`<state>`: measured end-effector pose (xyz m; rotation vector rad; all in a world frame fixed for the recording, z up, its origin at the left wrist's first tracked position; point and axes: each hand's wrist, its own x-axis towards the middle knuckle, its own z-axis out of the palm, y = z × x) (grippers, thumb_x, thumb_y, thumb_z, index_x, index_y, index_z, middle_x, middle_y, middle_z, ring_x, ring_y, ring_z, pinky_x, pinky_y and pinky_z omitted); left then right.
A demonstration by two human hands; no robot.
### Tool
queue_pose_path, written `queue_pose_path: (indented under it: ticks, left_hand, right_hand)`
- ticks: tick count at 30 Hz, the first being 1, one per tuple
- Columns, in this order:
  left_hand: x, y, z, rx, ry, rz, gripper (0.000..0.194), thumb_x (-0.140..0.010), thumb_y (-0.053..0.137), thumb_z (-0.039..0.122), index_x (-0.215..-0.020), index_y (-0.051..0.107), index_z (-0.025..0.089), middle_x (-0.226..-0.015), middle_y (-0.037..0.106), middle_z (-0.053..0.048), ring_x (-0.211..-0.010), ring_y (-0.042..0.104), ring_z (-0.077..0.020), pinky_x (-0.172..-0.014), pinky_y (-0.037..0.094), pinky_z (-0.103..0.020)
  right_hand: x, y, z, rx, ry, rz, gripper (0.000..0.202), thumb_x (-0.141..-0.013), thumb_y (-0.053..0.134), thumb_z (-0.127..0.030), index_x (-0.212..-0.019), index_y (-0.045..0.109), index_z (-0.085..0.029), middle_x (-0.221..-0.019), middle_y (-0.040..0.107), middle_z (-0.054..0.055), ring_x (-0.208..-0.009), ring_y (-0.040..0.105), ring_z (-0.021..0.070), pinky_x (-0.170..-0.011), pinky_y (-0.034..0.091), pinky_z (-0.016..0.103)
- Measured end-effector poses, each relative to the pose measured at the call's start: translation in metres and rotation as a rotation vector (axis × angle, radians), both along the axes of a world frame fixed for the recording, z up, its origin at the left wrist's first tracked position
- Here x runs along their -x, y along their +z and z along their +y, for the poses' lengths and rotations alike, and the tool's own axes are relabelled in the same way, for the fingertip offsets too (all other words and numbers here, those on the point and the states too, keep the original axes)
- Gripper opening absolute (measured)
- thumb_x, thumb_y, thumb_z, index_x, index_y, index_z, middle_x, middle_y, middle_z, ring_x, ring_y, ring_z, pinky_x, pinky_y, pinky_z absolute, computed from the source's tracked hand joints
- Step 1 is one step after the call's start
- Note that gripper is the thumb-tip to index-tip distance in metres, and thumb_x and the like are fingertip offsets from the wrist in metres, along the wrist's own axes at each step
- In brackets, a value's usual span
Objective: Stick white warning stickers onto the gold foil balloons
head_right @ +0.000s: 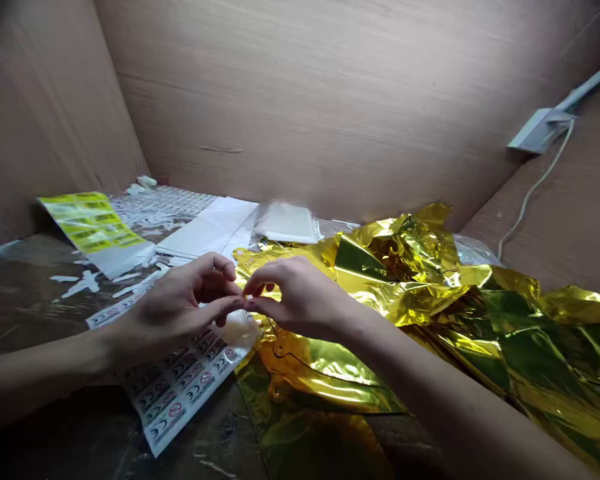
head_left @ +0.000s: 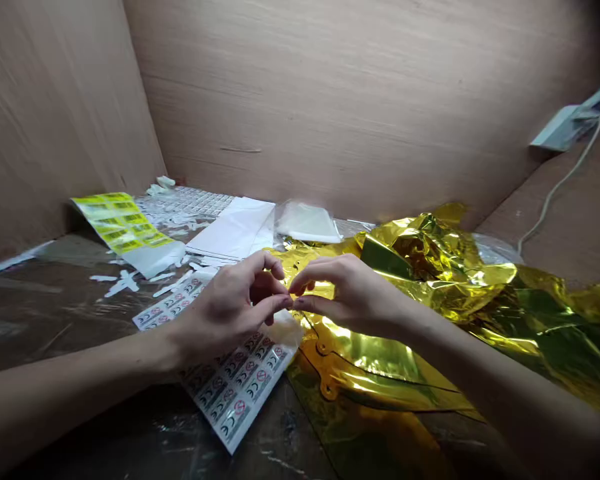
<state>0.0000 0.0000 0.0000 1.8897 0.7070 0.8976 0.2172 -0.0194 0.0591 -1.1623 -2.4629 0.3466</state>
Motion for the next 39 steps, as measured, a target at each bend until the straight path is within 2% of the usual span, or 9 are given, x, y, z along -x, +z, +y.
queue_pose_path:
  ticks: [6, 9, 11, 14, 18, 20, 29, 39]
  left_hand:
    - [-0.003, 0.005, -0.001, 0.019, 0.089, 0.047, 0.028, -0.092, 0.069, 0.034, -0.109, 0.051, 0.021, -0.082, 0.076, -0.002, -0.066, 0.067, -0.0153, -0.053, 0.048, -0.023]
    - [-0.002, 0.008, -0.001, -0.017, 0.168, 0.113, 0.029, -0.092, 0.068, 0.037, -0.112, 0.056, 0.02, -0.085, 0.077, -0.003, -0.064, 0.067, -0.0151, -0.053, 0.049, -0.024]
    - [-0.001, 0.008, -0.001, -0.114, 0.183, 0.195, 0.022, -0.093, 0.066, 0.035, -0.108, 0.062, 0.019, -0.084, 0.076, -0.003, -0.064, 0.067, -0.0147, -0.055, 0.048, -0.024]
    - [0.0, 0.005, 0.0, -0.296, 0.096, 0.308, 0.013, -0.094, 0.063, 0.027, -0.101, 0.072, 0.02, -0.081, 0.074, -0.001, -0.065, 0.065, -0.0135, -0.06, 0.05, -0.026]
    - [-0.002, -0.001, -0.001, -0.493, -0.07, 0.344, 0.018, -0.095, 0.059, 0.02, -0.105, 0.074, 0.021, -0.106, 0.076, -0.005, -0.094, 0.069, -0.0183, -0.086, 0.054, -0.032]
    - [-0.002, -0.002, -0.001, -0.539, -0.119, 0.388, 0.021, -0.098, 0.056, 0.021, -0.108, 0.074, 0.022, -0.11, 0.076, -0.006, -0.101, 0.068, -0.02, -0.091, 0.053, -0.034]
    - [-0.001, -0.002, -0.001, -0.533, -0.164, 0.48, 0.023, -0.101, 0.054, 0.023, -0.116, 0.071, 0.024, -0.116, 0.073, -0.004, -0.108, 0.063, -0.0203, -0.096, 0.05, -0.035]
    - [-0.002, 0.0, -0.001, -0.563, -0.155, 0.455, 0.023, -0.099, 0.055, 0.021, -0.115, 0.072, 0.023, -0.113, 0.074, -0.005, -0.103, 0.066, -0.0205, -0.095, 0.051, -0.035]
  right_hand:
    - [0.006, 0.007, 0.001, 0.014, -0.034, -0.218, 0.015, -0.094, 0.063, -0.02, -0.092, 0.077, -0.017, -0.084, 0.076, 0.005, -0.074, 0.063, 0.015, -0.067, 0.039, 0.027]
    - [0.001, 0.007, 0.002, 0.107, -0.112, -0.194, 0.017, -0.095, 0.059, -0.022, -0.087, 0.073, -0.016, -0.079, 0.073, 0.004, -0.067, 0.057, 0.0124, -0.063, 0.038, 0.026]
    - [-0.006, 0.005, 0.007, 0.188, -0.148, -0.145, 0.018, -0.096, 0.059, -0.025, -0.087, 0.071, -0.015, -0.078, 0.071, 0.003, -0.065, 0.055, 0.0116, -0.061, 0.038, 0.026]
    - [-0.019, -0.004, 0.02, 0.273, -0.168, -0.089, 0.019, -0.095, 0.06, -0.03, -0.089, 0.07, -0.016, -0.083, 0.07, 0.004, -0.072, 0.057, 0.0136, -0.065, 0.04, 0.027]
    - [-0.029, -0.019, 0.034, 0.284, -0.086, -0.037, 0.017, -0.093, 0.06, -0.027, -0.082, 0.068, -0.017, -0.093, 0.072, 0.006, -0.087, 0.062, 0.0173, -0.079, 0.045, 0.03]
    - [-0.03, -0.023, 0.037, 0.282, -0.06, -0.025, 0.017, -0.093, 0.06, -0.025, -0.08, 0.068, -0.017, -0.1, 0.072, 0.007, -0.092, 0.063, 0.0186, -0.083, 0.046, 0.031]
    - [-0.032, -0.028, 0.039, 0.294, -0.088, -0.069, 0.016, -0.092, 0.061, -0.023, -0.082, 0.071, -0.017, -0.107, 0.073, 0.009, -0.094, 0.065, 0.0191, -0.088, 0.048, 0.033]
    - [-0.032, -0.034, 0.041, 0.257, -0.106, -0.077, 0.014, -0.091, 0.063, -0.021, -0.08, 0.07, -0.018, -0.103, 0.072, 0.007, -0.092, 0.065, 0.0178, -0.088, 0.049, 0.032]
